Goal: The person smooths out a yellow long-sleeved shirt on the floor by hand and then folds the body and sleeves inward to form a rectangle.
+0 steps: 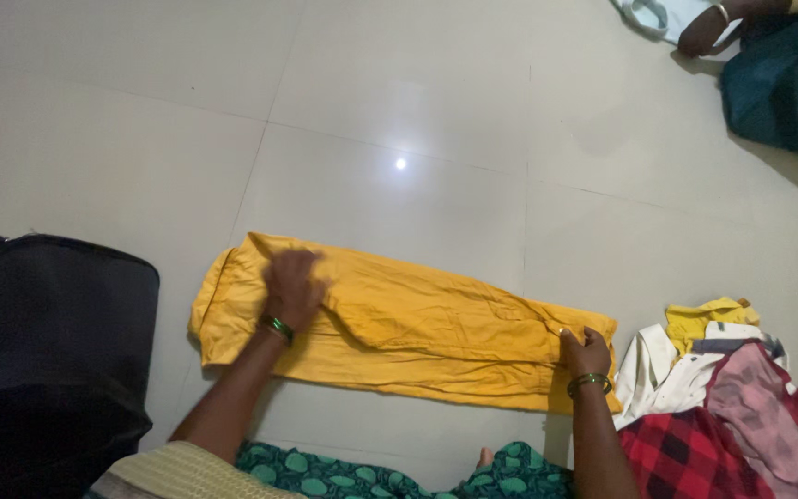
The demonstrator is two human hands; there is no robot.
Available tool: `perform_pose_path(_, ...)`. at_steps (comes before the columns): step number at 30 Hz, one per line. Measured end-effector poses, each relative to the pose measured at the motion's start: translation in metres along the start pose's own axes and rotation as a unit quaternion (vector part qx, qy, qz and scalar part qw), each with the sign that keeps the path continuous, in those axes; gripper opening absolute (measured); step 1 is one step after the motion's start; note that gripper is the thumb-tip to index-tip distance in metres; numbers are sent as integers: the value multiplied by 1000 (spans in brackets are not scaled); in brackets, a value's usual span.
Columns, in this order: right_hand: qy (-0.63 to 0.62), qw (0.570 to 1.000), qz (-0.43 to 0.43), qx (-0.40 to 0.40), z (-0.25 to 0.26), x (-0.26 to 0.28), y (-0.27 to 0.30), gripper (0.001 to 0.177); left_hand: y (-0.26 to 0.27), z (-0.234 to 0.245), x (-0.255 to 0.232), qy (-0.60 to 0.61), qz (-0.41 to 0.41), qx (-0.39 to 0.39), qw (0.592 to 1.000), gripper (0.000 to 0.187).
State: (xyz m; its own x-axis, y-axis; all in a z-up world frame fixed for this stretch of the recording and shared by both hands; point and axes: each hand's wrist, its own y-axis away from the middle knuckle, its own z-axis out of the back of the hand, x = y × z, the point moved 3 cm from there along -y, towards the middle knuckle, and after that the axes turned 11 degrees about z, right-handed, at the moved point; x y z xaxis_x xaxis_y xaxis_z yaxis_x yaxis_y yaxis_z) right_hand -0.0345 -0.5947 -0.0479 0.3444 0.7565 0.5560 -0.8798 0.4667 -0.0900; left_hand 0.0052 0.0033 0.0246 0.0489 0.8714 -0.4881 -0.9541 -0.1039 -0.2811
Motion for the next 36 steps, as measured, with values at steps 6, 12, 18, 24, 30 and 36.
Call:
perform_pose_path(6, -135, 986, -100, 6, 2, 8, -11, 65, 76, 3, -88, 27, -151, 169, 974, 58)
perform_pose_path(12, -393, 914, -99, 25, 64, 112, 11, 58, 87, -27, -104, -55, -167, 164, 971, 40)
perform_pose_path(18, -459, 883, -69, 66, 125, 229, 24, 56, 92, -33, -117, -72, -131, 148, 978, 45)
perform_pose_path(24, -551, 830, 50, 67, 163, 289, 25, 56, 91, -15, -114, 18, -119, -13, 993, 36)
perform_pose_path(30, -492, 867, 78, 20, 150, 198, 1, 53, 97, 7, -99, 46, -110, -42, 992, 31)
perform_pose_path(36, -279, 959, -25, 37, 44, 37, 12, 57, 110, -18, -90, -11, -139, 53, 989, 30)
